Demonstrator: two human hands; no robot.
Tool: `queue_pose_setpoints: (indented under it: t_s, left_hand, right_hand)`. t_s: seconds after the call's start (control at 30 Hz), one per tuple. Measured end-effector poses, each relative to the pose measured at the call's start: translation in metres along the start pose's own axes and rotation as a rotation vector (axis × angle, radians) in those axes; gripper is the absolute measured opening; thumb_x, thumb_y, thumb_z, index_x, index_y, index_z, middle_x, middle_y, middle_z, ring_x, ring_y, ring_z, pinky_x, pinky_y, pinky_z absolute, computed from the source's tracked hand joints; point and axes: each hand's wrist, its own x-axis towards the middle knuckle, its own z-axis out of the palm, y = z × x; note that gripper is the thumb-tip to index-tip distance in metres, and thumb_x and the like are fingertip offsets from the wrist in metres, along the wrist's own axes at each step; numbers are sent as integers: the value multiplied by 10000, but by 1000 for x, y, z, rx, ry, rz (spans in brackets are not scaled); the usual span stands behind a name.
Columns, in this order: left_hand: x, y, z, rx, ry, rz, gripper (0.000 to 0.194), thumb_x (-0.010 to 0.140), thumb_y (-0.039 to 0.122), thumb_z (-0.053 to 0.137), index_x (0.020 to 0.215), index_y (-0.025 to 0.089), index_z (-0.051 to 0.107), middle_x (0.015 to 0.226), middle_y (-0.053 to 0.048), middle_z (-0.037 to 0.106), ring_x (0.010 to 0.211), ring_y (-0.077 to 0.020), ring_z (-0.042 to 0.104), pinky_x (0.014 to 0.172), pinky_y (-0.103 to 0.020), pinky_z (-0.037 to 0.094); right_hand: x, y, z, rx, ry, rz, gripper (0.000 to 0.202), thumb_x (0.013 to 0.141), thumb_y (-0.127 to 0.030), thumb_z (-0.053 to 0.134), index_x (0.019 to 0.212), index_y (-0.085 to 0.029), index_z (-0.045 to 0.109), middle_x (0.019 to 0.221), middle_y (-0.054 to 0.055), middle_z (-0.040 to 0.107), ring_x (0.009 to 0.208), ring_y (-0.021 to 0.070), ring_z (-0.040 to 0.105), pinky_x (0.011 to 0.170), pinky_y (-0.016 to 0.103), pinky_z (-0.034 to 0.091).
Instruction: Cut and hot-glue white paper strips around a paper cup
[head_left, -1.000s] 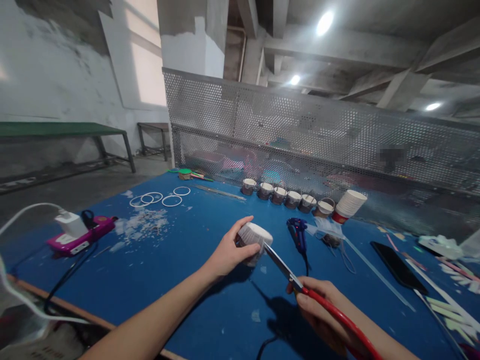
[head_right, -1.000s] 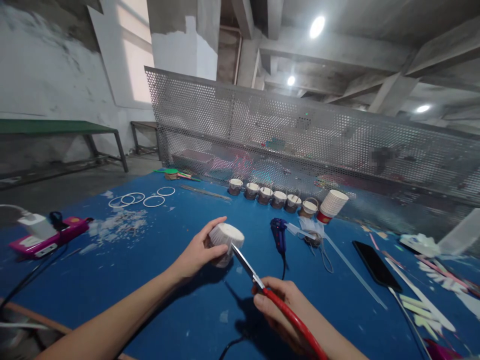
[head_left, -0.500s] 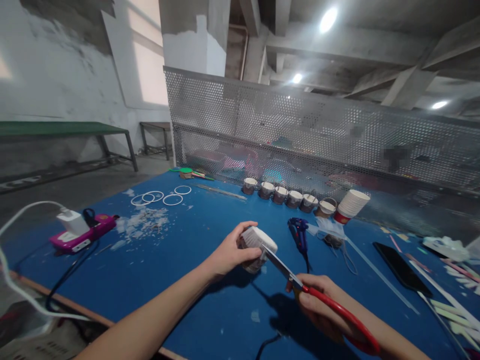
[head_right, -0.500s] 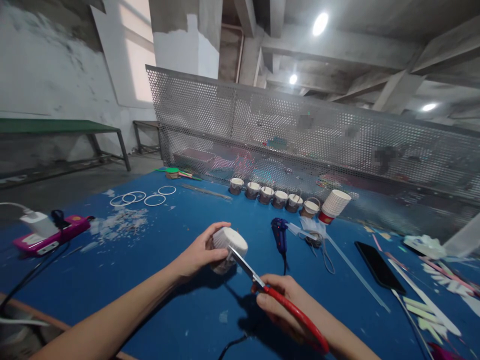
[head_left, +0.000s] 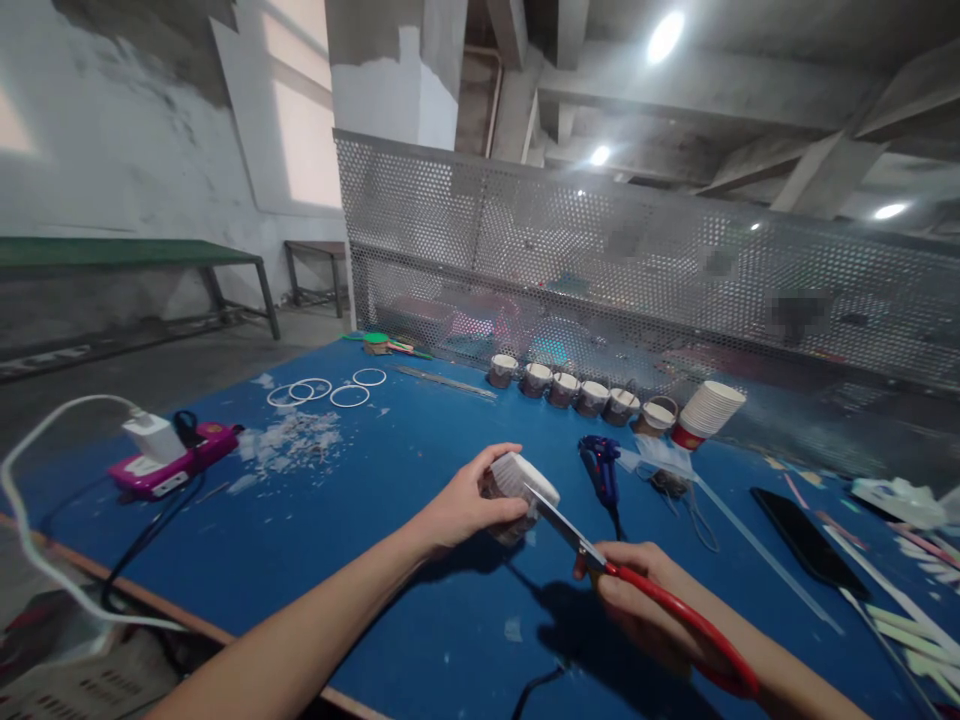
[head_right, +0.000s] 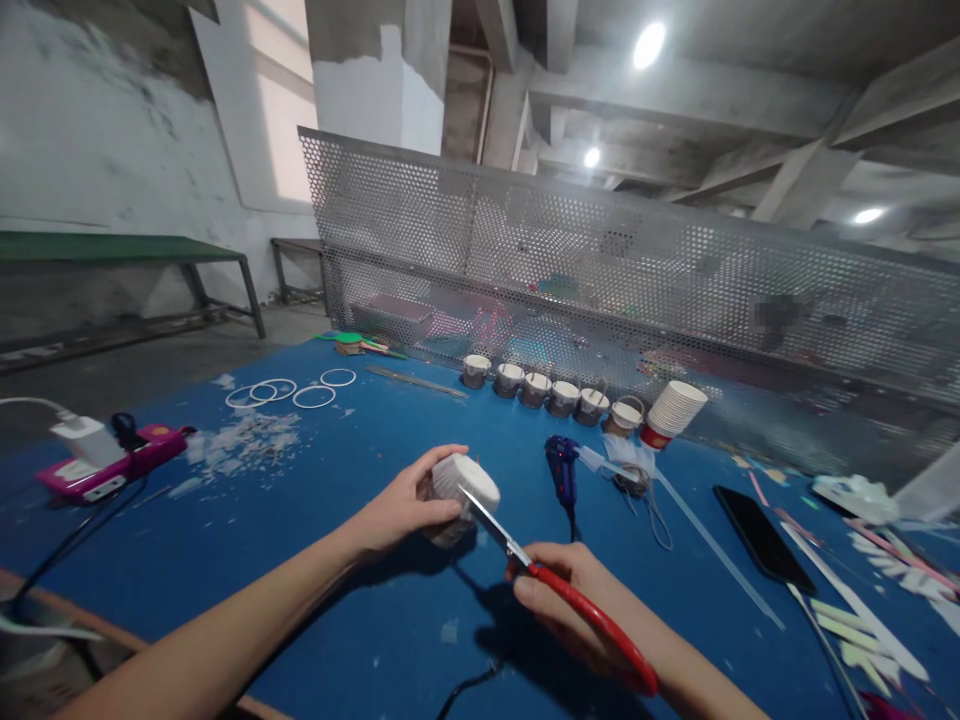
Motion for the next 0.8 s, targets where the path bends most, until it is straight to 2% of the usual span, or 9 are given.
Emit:
queue_pose_setpoints:
  t_s: [0.23,0.4,0.53,0.67,0.8]
  left_hand:
    - [1,-3,-2,-3,-22,4,754,597,322,808,1280,207,509,1043,-76,581,926,-203,531,845,-355,409]
    - [-1,2,-1,7,-38,-40,824,592,320,804,1338,195,479,1016,-71,586,900,-199,538,838,-361,420]
    - [-2,7,0,8,-49,-51,830,576,278,802,1339,180,489,1029,-76,594,903,-196,544,849,-358,425]
    - [-2,9,0,12,-90,-80,875,569,261,796,1368,160,456,971,-64,582,824,-165,537,759,-321,445]
    - [-1,7,-2,57,-143,-96,893,582,245,779,1397,167,423,919,-47,573,742,-140,525,661,-289,442]
  right_hand:
    - [-3,-9,-2,22,-15,56,541,804,-676,578,916,-147,571,474,-101,376,325,22,273,307,147,205]
    - [-3,-18,-2,-11,-2,99,598,728,-738,600,858,-156,570,455,-106,355,321,22,267,309,157,190]
    - [-4,-20,-6,-36,-9,114,604,726,-734,606,857,-146,579,437,-108,343,313,23,264,310,159,175]
    - [-5,-20,-10,-43,-42,119,588,736,-707,624,885,-139,588,466,-100,372,315,20,291,308,155,185]
    - [-6,-19,-13,-38,-73,170,590,753,-711,603,958,-159,580,518,-93,420,337,19,311,307,135,250]
